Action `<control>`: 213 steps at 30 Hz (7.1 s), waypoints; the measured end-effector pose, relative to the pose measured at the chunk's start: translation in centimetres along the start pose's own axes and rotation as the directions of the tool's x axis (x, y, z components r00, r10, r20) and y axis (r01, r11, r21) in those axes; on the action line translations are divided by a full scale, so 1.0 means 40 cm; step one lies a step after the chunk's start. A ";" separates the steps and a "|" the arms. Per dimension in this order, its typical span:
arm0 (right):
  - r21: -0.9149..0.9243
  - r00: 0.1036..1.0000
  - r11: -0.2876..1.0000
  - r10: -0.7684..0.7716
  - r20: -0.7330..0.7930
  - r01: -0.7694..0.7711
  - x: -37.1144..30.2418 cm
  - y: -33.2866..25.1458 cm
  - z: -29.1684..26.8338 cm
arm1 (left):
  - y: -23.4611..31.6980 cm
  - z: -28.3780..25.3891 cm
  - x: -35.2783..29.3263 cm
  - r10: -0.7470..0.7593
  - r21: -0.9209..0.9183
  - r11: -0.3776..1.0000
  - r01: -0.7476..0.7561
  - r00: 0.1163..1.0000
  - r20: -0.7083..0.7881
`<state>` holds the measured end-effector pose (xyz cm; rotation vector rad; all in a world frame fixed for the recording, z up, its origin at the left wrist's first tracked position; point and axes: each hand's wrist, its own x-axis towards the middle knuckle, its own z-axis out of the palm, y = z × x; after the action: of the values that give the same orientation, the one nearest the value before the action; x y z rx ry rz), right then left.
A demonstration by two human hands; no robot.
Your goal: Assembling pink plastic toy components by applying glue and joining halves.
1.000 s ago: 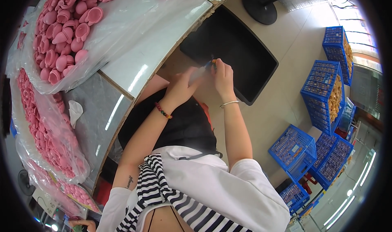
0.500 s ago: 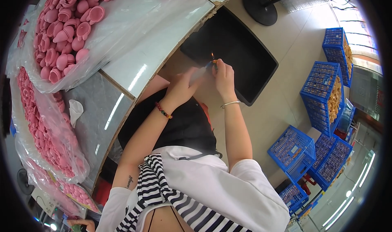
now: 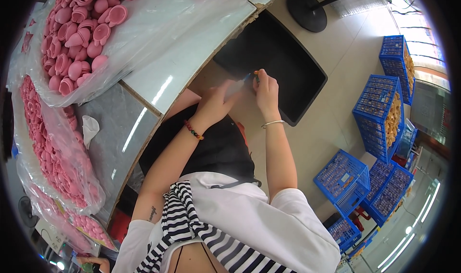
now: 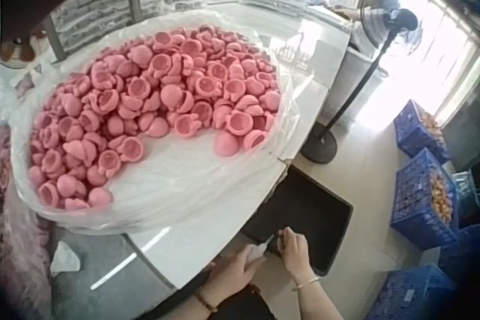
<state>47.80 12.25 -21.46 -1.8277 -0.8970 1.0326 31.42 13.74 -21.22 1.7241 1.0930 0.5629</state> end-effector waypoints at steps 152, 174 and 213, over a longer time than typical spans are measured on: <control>0.681 0.305 0.388 -0.920 0.246 0.621 -0.355 -0.504 0.327 | 0.242 -0.418 -0.508 -0.092 -0.563 0.678 -0.473 0.704 -0.704; 0.091 0.357 0.450 -0.802 0.478 0.889 -0.252 -0.595 0.397 | 0.205 -0.377 -0.493 0.103 -0.853 -0.383 -0.354 0.902 -0.420; -0.026 0.260 0.367 -0.607 0.751 0.930 -0.283 -0.578 0.305 | 0.228 -0.428 -0.530 -0.101 -0.813 0.278 -0.512 0.826 -0.555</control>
<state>28.15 15.49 -1.07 -0.9143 -2.4189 0.7067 11.66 2.67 -3.55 0.5708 0.5391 1.5782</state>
